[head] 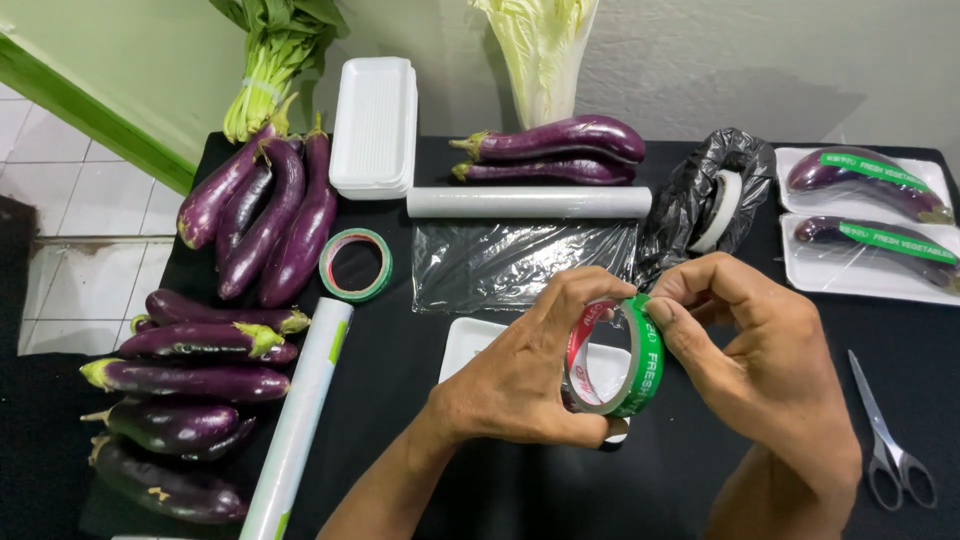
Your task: Packaging individual eggplants by placing them on foam trays, wrapping them in plastic film, and sealing them with tape.
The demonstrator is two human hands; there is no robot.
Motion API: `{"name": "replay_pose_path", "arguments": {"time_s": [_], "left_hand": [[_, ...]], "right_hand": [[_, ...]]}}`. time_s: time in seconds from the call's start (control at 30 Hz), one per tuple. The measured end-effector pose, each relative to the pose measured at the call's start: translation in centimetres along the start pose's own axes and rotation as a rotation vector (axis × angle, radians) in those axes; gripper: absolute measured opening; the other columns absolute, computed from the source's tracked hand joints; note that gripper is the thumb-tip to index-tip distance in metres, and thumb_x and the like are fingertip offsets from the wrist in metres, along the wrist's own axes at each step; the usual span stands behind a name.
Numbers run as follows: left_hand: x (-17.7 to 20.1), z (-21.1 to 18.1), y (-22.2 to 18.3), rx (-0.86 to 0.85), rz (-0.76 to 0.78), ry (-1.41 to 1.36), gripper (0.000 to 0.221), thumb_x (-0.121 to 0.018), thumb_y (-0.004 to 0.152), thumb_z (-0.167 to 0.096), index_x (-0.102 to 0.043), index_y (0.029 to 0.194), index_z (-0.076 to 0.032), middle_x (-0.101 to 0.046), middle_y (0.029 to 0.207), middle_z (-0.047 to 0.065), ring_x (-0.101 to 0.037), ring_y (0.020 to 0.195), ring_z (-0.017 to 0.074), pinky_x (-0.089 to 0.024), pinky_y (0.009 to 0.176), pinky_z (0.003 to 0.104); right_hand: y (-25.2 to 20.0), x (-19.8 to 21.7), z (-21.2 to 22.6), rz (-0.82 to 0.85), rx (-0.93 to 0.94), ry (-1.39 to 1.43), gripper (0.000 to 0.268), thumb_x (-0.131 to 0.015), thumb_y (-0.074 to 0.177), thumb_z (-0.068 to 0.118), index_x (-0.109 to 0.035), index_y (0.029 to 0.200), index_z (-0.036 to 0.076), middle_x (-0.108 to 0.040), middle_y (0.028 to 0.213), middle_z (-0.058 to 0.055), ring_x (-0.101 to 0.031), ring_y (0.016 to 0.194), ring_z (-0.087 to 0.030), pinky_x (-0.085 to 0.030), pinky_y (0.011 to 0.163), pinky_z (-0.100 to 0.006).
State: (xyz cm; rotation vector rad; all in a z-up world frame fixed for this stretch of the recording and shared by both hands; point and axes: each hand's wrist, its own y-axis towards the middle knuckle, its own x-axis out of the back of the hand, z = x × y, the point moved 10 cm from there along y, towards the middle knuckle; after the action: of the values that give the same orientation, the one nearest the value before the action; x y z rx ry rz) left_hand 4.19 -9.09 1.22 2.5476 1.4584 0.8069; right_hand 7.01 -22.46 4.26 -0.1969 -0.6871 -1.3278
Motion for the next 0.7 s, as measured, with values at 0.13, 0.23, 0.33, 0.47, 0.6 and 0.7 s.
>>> {"name": "replay_pose_path", "arguments": {"time_s": [0.13,0.23,0.33,0.47,0.6,0.7], "left_hand": [[0.0,0.1,-1.5,0.095,-0.037,-0.012,0.093,-0.080,0.065,-0.030,-0.038,0.145,-0.008,-0.047,0.141,0.011,-0.054,0.133,0.0275,-0.047,0.116,0.038],[-0.8,2.4,-3.2,0.320,-0.024,-0.032,0.091,-0.074,0.064,-0.037,-0.040,0.143,-0.006,-0.056,0.135,0.011,-0.061,0.122,0.0246,-0.048,0.107,0.037],[-1.5,2.3,-4.4,0.318,-0.030,-0.103,0.089,-0.071,0.068,-0.042,-0.040,0.146,-0.012,-0.059,0.137,0.011,-0.063,0.122,0.0251,-0.049,0.106,0.037],[-2.3,1.7,-5.1,0.223,-0.007,-0.167,0.090,-0.073,0.075,-0.042,-0.035,0.153,-0.017,-0.048,0.145,0.011,-0.052,0.132,0.0250,-0.045,0.113,0.040],[-2.9,2.3,-5.5,0.309,-0.027,-0.246,0.089,-0.076,0.071,-0.046,-0.042,0.147,-0.014,-0.057,0.137,0.006,-0.060,0.124,0.0206,-0.050,0.103,0.036],[-3.7,3.8,-6.1,0.398,-0.023,-0.260,0.088,-0.074,0.070,-0.047,-0.044,0.146,-0.013,-0.058,0.138,0.008,-0.060,0.125,0.0216,-0.049,0.104,0.036]], "right_hand": [[-1.5,0.5,0.8,0.024,0.006,-0.018,0.006,-0.066,0.097,0.011,-0.067,0.094,0.006,-0.067,0.085,-0.001,-0.062,0.073,-0.008,-0.051,0.064,-0.021],[-2.8,1.7,1.4,-0.049,-0.038,0.087,0.008,-0.065,0.098,0.007,-0.063,0.096,0.000,-0.061,0.085,-0.007,-0.055,0.065,-0.010,-0.046,0.057,-0.022],[-2.8,1.2,1.8,-0.028,-0.022,-0.047,0.010,-0.066,0.098,0.011,-0.065,0.097,0.001,-0.066,0.083,-0.007,-0.067,0.064,-0.012,-0.058,0.062,-0.024],[-2.8,1.4,1.2,-0.054,-0.047,0.039,0.011,-0.069,0.099,0.006,-0.064,0.102,-0.003,-0.067,0.088,-0.009,-0.067,0.068,-0.014,-0.057,0.064,-0.023],[-2.7,1.0,2.5,-0.010,0.046,0.028,0.008,-0.067,0.099,0.003,-0.063,0.102,-0.004,-0.066,0.087,-0.011,-0.067,0.074,-0.015,-0.059,0.068,-0.023],[-3.8,2.4,2.5,-0.068,0.037,0.113,0.006,-0.060,0.106,0.000,-0.057,0.105,-0.005,-0.063,0.091,-0.013,-0.065,0.076,-0.015,-0.054,0.068,-0.023]]}}
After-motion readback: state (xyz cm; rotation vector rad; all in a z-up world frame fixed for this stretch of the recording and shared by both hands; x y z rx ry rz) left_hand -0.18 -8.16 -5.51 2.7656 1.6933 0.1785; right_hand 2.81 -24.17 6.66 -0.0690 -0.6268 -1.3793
